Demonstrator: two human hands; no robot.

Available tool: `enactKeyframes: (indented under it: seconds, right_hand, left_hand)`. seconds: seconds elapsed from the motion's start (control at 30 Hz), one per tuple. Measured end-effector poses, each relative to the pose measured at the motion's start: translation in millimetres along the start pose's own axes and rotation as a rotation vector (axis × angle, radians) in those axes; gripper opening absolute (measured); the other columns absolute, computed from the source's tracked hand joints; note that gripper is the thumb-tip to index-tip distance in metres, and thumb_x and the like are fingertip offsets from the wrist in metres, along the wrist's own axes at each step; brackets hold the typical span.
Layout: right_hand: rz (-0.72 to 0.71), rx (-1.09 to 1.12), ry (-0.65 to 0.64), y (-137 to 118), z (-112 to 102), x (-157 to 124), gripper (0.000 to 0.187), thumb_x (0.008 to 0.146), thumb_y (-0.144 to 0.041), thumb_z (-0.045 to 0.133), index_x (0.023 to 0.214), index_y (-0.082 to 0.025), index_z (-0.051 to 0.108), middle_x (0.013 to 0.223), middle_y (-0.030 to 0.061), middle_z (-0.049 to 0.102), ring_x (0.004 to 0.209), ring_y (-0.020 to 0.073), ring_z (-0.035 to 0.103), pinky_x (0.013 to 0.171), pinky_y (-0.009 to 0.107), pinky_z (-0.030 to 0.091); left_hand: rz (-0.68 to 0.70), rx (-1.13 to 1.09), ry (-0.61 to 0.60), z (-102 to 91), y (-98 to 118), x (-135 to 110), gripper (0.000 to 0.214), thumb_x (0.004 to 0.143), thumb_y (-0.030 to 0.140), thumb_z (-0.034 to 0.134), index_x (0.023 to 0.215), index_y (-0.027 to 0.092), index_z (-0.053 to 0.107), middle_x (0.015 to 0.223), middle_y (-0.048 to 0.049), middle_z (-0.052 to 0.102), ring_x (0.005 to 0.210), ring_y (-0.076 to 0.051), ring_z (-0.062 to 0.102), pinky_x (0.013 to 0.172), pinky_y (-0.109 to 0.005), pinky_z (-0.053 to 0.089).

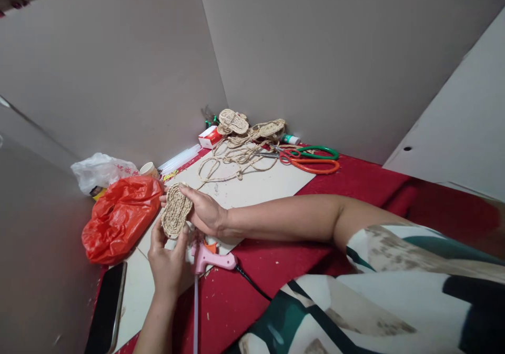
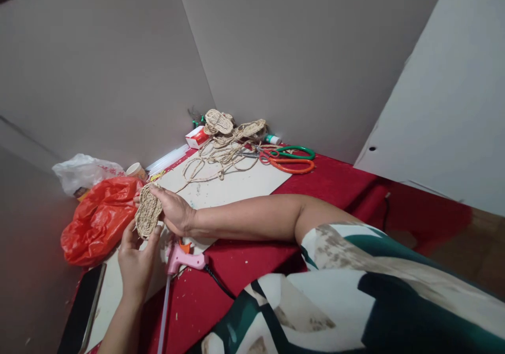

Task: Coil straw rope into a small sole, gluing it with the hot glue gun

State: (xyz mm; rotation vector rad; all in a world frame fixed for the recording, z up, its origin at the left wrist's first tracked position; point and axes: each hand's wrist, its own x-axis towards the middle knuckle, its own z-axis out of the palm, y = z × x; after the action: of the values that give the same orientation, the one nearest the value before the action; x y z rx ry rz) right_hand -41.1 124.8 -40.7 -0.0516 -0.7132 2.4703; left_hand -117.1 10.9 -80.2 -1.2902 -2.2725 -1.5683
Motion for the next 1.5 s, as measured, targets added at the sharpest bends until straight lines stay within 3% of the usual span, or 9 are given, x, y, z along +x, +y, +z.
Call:
enactKeyframes:
  seconds: [0.27, 0.43, 0.6, 0.7, 0.9, 1.1, 1.2, 1.4, 1.5]
  right_hand:
    - [0.007, -0.087, -0.164, 11, -7, 0, 0.030, 0.088, -0.041, 0.050, 0.099, -0.015, 0.061, 0.089, 0.0055, 0.067, 0.088, 0.0149, 0.062, 0.090, 0.034, 0.047]
    - [0.014, -0.237, -0.185, 18, -13, 0, 0.033, 0.086, -0.044, 0.053, 0.101, -0.016, 0.061, 0.095, 0.0043, 0.065, 0.090, 0.0128, 0.059, 0.090, 0.029, 0.045]
    - [0.055, -0.432, -0.299, 9, -12, -1, 0.037, 0.084, -0.042, 0.056, 0.114, -0.021, 0.059, 0.115, 0.0057, 0.060, 0.102, 0.0146, 0.057, 0.083, 0.028, 0.048]
    - [-0.068, -0.878, -0.337, -1, -11, 2, 0.040, 0.088, -0.035, 0.049, 0.126, -0.021, 0.051, 0.124, 0.0078, 0.056, 0.106, 0.0140, 0.056, 0.083, 0.027, 0.047]
    - [-0.034, -1.416, -0.555, -30, -12, -6, 0.031, 0.071, -0.036, 0.068, 0.091, -0.013, 0.067, 0.067, 0.0026, 0.063, 0.060, 0.0131, 0.055, 0.062, 0.024, 0.041]
    - [0.078, -2.219, -0.858, -33, -12, -47, 0.079, 0.078, -0.049, 0.057, 0.142, -0.011, 0.031, 0.090, 0.0148, 0.067, 0.075, 0.0252, 0.063, 0.057, 0.028, 0.036]
    - [0.092, -2.206, -0.878, -30, -18, -56, 0.076, 0.080, -0.039, 0.056, 0.144, -0.010, 0.027, 0.109, 0.0193, 0.063, 0.087, 0.0253, 0.063, 0.064, 0.029, 0.039]
    - [0.290, -1.888, -0.722, -57, -29, -56, 0.073, 0.080, -0.025, 0.056, 0.146, -0.011, 0.026, 0.094, 0.0096, 0.065, 0.076, 0.0150, 0.059, 0.064, 0.023, 0.041]
    - [0.277, -1.895, -0.686, -61, -30, -63, 0.078, 0.078, -0.036, 0.061, 0.144, -0.010, 0.029, 0.101, 0.0110, 0.064, 0.082, 0.0171, 0.060, 0.068, 0.024, 0.042]
  left_hand:
    - [0.168, 0.184, 0.017, -3.1, 0, 1, 0.080, 0.072, 0.037, 0.071, 0.142, 0.021, 0.035, 0.139, -0.0155, 0.046, 0.125, -0.028, 0.045, 0.102, -0.041, 0.036]
    - [0.296, 0.253, 0.056, -3.9, -4, -1, 0.068, 0.075, 0.035, 0.068, 0.136, 0.019, 0.043, 0.132, -0.0164, 0.051, 0.122, -0.028, 0.047, 0.101, -0.044, 0.036]
    - [-0.075, -0.239, -0.007, -17.3, 0, 11, 0.048, 0.080, 0.037, 0.059, 0.125, 0.019, 0.056, 0.124, -0.0127, 0.059, 0.115, -0.027, 0.054, 0.097, -0.042, 0.041]
    - [-0.239, -0.469, -0.059, -32.6, -1, 27, 0.044, 0.084, 0.046, 0.044, 0.113, 0.019, 0.063, 0.107, -0.0126, 0.067, 0.104, -0.030, 0.061, 0.087, -0.047, 0.048]
    - [-0.564, -0.963, 0.080, -57.1, -6, 48, 0.035, 0.081, 0.044, 0.052, 0.102, 0.020, 0.066, 0.098, -0.0103, 0.070, 0.093, -0.025, 0.066, 0.081, -0.041, 0.053]
    - [-0.608, -1.035, 0.176, -65.2, -6, 53, 0.021, 0.076, 0.007, 0.054, 0.092, 0.011, 0.066, 0.088, -0.0087, 0.070, 0.078, -0.015, 0.066, 0.074, -0.027, 0.054]
    - [-0.572, -1.048, 0.205, -67.0, -6, 54, 0.027, 0.074, 0.002, 0.053, 0.095, 0.012, 0.066, 0.090, -0.0078, 0.070, 0.074, -0.011, 0.065, 0.071, -0.021, 0.053]
    - [-0.554, -1.041, 0.237, -68.0, -10, 56, 0.021, 0.070, 0.003, 0.061, 0.086, 0.015, 0.066, 0.081, -0.0027, 0.068, 0.069, -0.011, 0.064, 0.067, -0.023, 0.055]
    - [-0.558, -1.040, 0.246, -67.4, -14, 56, 0.020, 0.067, 0.003, 0.065, 0.082, 0.015, 0.065, 0.078, -0.0004, 0.067, 0.067, -0.012, 0.064, 0.067, -0.027, 0.056]
